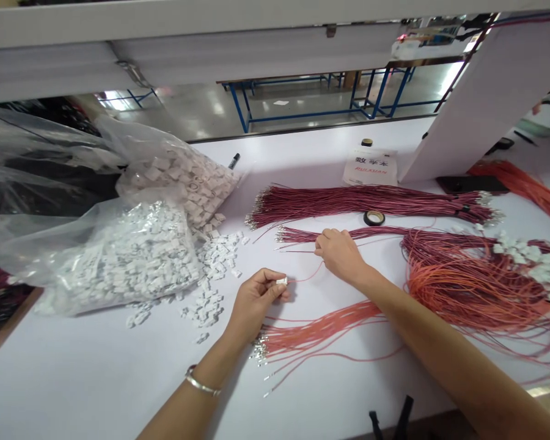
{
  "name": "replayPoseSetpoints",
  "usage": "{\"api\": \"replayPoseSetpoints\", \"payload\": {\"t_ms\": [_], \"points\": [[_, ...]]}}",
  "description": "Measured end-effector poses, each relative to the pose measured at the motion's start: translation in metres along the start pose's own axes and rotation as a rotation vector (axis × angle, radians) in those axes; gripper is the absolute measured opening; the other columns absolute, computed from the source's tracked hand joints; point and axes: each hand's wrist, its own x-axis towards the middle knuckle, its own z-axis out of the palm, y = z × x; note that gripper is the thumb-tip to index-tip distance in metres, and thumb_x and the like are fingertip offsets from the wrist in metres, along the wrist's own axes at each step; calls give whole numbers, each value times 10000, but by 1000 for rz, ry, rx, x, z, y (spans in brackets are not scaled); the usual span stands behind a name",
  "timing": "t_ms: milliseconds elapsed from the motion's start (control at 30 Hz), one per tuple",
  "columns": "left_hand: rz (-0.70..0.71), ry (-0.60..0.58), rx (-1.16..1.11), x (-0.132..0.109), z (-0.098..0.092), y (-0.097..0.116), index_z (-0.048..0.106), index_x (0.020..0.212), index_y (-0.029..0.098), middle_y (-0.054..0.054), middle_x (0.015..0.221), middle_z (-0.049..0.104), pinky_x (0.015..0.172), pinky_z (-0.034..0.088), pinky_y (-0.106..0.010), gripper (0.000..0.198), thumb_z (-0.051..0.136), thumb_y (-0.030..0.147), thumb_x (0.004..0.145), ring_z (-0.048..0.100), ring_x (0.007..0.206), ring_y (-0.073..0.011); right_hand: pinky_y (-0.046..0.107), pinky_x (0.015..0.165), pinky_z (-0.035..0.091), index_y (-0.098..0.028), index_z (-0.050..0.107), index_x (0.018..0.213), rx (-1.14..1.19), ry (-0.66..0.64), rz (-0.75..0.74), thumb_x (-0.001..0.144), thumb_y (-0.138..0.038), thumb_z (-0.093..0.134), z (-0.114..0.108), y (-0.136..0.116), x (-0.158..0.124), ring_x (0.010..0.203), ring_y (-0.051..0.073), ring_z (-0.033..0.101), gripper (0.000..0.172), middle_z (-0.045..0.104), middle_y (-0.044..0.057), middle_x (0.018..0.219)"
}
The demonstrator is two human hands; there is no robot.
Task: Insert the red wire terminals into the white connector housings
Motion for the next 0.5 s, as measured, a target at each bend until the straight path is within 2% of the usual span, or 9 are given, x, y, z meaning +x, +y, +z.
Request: {"api": "replayPoseSetpoints", "payload": {"t_ms": [100, 200, 267, 367, 500], "points": [[7, -10, -6, 1, 0, -1, 669, 861, 151, -10, 636, 698, 636, 479, -277, 277, 817, 339, 723, 641, 603, -145, 310, 750, 328, -167, 643, 896, 79, -10, -13, 945, -171, 562, -2, 0, -12, 913, 201, 588, 95, 672, 79, 995], [19, -27, -9, 2, -2, -3, 669, 869, 151, -7, 642, 707, 632, 473, -263, 261, 813, 324, 735, 643, 600, -134, 269, 679, 333, -193, 632, 918, 248, -73, 8, 937, -222, 595, -7, -6, -21, 742, 153, 582, 50, 686, 19, 869], [26, -39, -15, 2, -2, -4, 664, 883, 155, -12, 655, 722, 636, 474, -259, 251, 803, 317, 752, 654, 607, -133, 248, 664, 344, -199, 635, 881, 382, -81, -93, 914, -204, 626, -8, -15, -23, 702, 132, 573, 35, 677, -6, 810], [26, -56, -36, 1, -3, -4, 657, 890, 159, -21, 671, 740, 648, 488, -265, 241, 797, 310, 764, 675, 618, -142, 226, 682, 377, -191, 642, 826, 527, 12, -238, 881, -164, 658, -5, -30, -27, 732, 120, 581, 63, 662, -3, 810], [35, -44, -63, 0, -2, -1, 656, 864, 159, -16, 662, 737, 646, 506, -270, 258, 824, 306, 734, 679, 611, -144, 228, 664, 385, -197, 664, 807, 564, 144, -234, 865, -141, 653, 6, -38, -37, 714, 120, 577, 81, 645, 3, 784]]}}
